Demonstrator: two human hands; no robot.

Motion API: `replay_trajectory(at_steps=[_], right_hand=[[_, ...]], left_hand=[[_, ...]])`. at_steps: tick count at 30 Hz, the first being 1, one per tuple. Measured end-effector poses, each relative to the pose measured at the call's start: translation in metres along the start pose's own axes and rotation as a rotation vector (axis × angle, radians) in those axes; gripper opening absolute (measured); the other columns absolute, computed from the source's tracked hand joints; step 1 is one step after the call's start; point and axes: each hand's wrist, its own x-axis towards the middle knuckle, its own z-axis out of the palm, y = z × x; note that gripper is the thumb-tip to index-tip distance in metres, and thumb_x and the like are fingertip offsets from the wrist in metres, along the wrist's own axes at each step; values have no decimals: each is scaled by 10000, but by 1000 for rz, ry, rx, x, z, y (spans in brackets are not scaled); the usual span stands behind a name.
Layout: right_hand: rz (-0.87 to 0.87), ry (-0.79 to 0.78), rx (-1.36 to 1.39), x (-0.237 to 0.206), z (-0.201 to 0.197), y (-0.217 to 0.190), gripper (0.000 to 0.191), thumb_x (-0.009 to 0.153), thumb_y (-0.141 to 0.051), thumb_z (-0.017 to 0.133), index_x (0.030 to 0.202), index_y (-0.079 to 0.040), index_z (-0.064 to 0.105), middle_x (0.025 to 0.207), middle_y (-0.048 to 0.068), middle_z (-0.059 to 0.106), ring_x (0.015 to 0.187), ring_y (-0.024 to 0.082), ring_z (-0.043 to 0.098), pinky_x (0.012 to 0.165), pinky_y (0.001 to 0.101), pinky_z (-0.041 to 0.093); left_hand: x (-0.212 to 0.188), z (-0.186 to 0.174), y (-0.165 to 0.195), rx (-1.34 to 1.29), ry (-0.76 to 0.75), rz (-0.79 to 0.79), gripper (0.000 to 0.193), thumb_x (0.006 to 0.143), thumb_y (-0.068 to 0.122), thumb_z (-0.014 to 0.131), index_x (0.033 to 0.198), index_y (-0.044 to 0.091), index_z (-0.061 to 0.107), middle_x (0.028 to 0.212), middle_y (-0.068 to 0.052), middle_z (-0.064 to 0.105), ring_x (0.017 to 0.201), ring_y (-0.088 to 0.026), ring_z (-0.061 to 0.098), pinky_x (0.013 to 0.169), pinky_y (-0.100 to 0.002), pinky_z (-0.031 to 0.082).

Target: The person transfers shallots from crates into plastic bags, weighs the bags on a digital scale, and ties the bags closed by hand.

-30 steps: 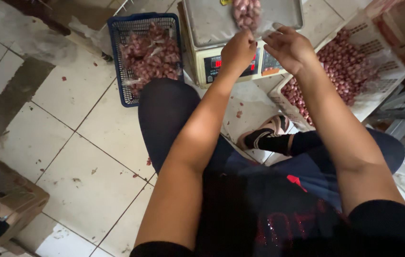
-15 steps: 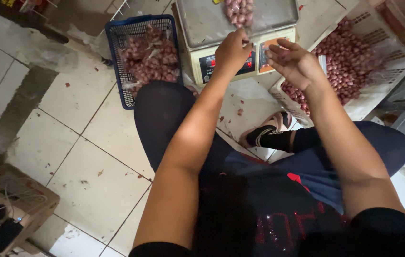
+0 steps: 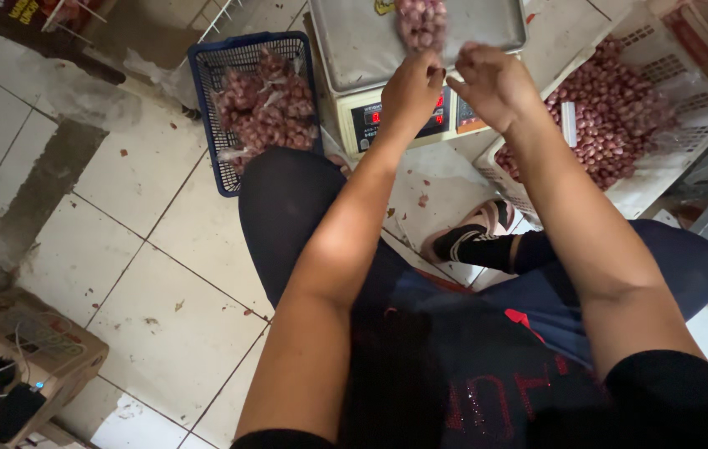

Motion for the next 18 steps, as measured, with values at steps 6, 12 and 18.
replay_trajectory(at_steps=[6,12,18], right_hand=[[-3,134,-283,-13,24,-8,559,996,-96,604,1516,12,428,1321,57,542,1284,191,487,1200,455,381],[-203,162,-508,-44,5,5,502,986,-49,563,1464,70,465,1509,159,525,1416,284,531,1135,413,508],[-383,354,-706,-66,-49,25,486,967,12,611,1440,39,498,1470,231,541,1222,292,655,960,376,588]], left_hand=[[11,-4,2,-63,141,23,114,908,202,673,986,128,633,981,-55,744,917,-272,737,762,-407,550],[8,-5,0,-36,68,-31,193,903,259,682,1044,133,644,1034,-50,769,962,-260,746,785,-398,562],[8,-5,0,45,110,-36,394,925,338,672,1258,144,588,1117,-78,743,1008,-275,731,832,-405,557]])
